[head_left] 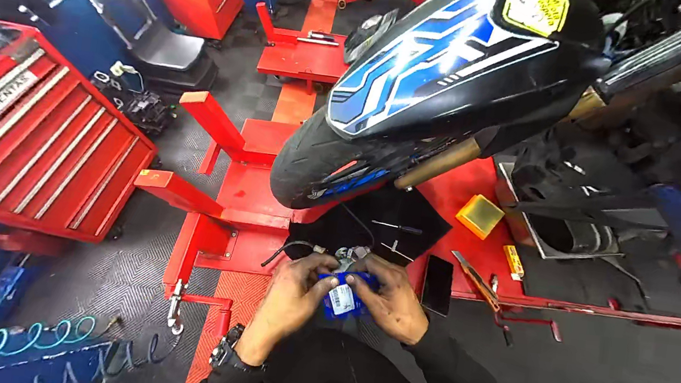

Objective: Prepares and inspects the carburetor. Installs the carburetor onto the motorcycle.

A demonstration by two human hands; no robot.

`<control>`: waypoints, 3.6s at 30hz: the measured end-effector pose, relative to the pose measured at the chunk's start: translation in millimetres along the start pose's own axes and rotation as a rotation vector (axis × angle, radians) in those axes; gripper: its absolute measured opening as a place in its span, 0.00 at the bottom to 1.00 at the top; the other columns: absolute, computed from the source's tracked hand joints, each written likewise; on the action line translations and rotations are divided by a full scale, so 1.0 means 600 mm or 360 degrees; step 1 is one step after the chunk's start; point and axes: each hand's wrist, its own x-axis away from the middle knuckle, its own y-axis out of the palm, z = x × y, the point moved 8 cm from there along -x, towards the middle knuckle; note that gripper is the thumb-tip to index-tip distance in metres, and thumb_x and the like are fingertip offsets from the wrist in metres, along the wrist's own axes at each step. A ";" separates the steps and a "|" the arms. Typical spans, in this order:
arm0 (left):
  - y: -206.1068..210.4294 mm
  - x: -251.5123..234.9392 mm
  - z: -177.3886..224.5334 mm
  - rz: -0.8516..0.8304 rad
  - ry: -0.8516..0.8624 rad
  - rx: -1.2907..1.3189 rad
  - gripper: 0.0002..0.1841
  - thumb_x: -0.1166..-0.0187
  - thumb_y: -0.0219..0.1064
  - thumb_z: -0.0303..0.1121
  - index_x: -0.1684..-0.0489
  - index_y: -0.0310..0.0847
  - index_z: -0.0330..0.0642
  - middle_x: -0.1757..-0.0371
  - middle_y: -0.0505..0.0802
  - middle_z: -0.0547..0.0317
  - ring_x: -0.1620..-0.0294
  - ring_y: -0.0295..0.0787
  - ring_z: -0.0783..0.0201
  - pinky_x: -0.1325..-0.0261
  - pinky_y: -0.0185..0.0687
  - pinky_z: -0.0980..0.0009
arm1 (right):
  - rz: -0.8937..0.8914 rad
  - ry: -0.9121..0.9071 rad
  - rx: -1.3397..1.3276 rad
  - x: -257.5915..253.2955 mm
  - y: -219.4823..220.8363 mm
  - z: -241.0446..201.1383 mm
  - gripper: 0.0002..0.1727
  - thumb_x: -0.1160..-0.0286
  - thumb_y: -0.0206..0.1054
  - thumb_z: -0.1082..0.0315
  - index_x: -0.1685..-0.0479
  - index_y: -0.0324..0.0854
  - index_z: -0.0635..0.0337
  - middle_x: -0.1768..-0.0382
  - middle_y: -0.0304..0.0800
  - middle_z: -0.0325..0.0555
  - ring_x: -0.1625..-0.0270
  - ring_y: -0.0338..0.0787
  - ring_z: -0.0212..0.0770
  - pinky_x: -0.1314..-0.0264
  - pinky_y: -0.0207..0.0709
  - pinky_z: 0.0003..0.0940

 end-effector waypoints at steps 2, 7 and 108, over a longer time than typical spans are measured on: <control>-0.010 0.007 -0.001 -0.0068 0.0152 -0.0404 0.11 0.15 0.64 0.45 0.52 0.93 0.57 0.55 0.95 0.73 0.54 0.92 0.72 0.45 0.90 0.59 | -0.0022 0.0061 0.0075 0.004 0.023 -0.001 0.09 0.20 0.69 0.54 0.57 0.91 0.45 0.58 0.92 0.28 0.54 0.90 0.26 0.49 0.88 0.33; -0.032 0.012 0.004 -0.0234 0.0375 -0.0657 0.15 0.13 0.60 0.47 0.57 0.92 0.52 0.58 0.95 0.64 0.55 0.94 0.63 0.51 0.89 0.55 | -0.0054 0.0010 0.0224 -0.003 0.070 -0.022 0.13 0.14 0.63 0.54 0.55 0.92 0.48 0.57 0.93 0.31 0.52 0.90 0.27 0.43 0.86 0.33; -0.017 -0.002 0.198 -0.0001 0.0940 -0.0527 0.16 0.20 0.64 0.45 0.37 0.88 0.65 0.33 0.90 0.69 0.28 0.80 0.62 0.28 0.70 0.52 | 0.0552 -0.0405 -0.0364 0.101 -0.121 -0.088 0.05 0.19 0.71 0.66 0.56 0.86 0.58 0.56 0.92 0.44 0.49 0.93 0.41 0.44 0.91 0.38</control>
